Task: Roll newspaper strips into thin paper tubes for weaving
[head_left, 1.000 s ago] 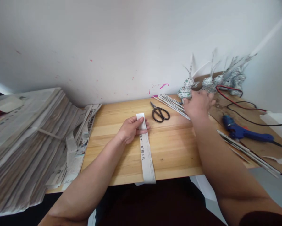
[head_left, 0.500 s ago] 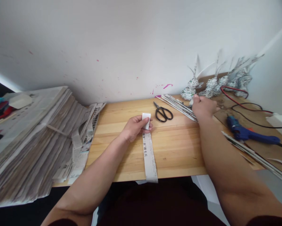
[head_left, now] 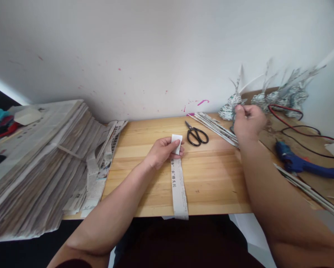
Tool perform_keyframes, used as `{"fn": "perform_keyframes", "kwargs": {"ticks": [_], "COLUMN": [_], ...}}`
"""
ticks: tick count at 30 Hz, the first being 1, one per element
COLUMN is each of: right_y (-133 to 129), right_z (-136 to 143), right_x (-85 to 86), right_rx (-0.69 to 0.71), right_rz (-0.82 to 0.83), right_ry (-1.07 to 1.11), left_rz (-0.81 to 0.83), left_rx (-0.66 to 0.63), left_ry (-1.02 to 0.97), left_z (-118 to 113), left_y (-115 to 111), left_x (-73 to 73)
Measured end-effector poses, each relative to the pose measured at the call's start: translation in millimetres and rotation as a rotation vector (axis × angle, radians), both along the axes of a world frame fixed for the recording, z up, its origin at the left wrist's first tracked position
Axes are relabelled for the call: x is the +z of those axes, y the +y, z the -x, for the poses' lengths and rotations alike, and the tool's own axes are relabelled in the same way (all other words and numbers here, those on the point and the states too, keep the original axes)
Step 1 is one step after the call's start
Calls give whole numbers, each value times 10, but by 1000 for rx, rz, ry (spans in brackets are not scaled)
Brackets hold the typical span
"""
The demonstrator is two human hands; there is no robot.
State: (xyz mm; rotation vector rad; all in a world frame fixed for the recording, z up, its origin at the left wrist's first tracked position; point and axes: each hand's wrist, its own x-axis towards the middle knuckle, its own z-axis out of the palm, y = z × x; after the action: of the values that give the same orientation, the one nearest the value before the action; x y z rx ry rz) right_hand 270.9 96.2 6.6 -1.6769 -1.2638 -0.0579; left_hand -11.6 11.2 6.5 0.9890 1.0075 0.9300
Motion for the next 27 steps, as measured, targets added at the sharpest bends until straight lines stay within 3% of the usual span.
{"fn": "perform_keyframes", "kwargs": {"ticks": [3,7,9,12,14,16,21,27], "right_y": [-21,-246,-404,-582,-635,-647,-643,-653], "right_z": [223,656,846,1026,1078,1093,1082,1091], "right_x": [-3,37,66,74,55,31,22,31], "right_rx": [190,466,688,1009,1133,1148,1025,995], "right_rz": [-96,82,232,423,452,449,408,375], "right_ry": [288,455,443,462,425,382,306,350], "left_rz": [13,7,-17,-54,-78,-96,-115,-113], "left_rx": [10,22,18,3,1,14,14,4], "left_ry": [-22,-52,-56,-35,-11,18,88,135], "left_z": [-6,-12,-9,2,9,13,13,7], "left_y": [-15,-28,-26,-11,-2,2,-12,-18], "left_x": [19,34,31,18,11,9,25,24]}}
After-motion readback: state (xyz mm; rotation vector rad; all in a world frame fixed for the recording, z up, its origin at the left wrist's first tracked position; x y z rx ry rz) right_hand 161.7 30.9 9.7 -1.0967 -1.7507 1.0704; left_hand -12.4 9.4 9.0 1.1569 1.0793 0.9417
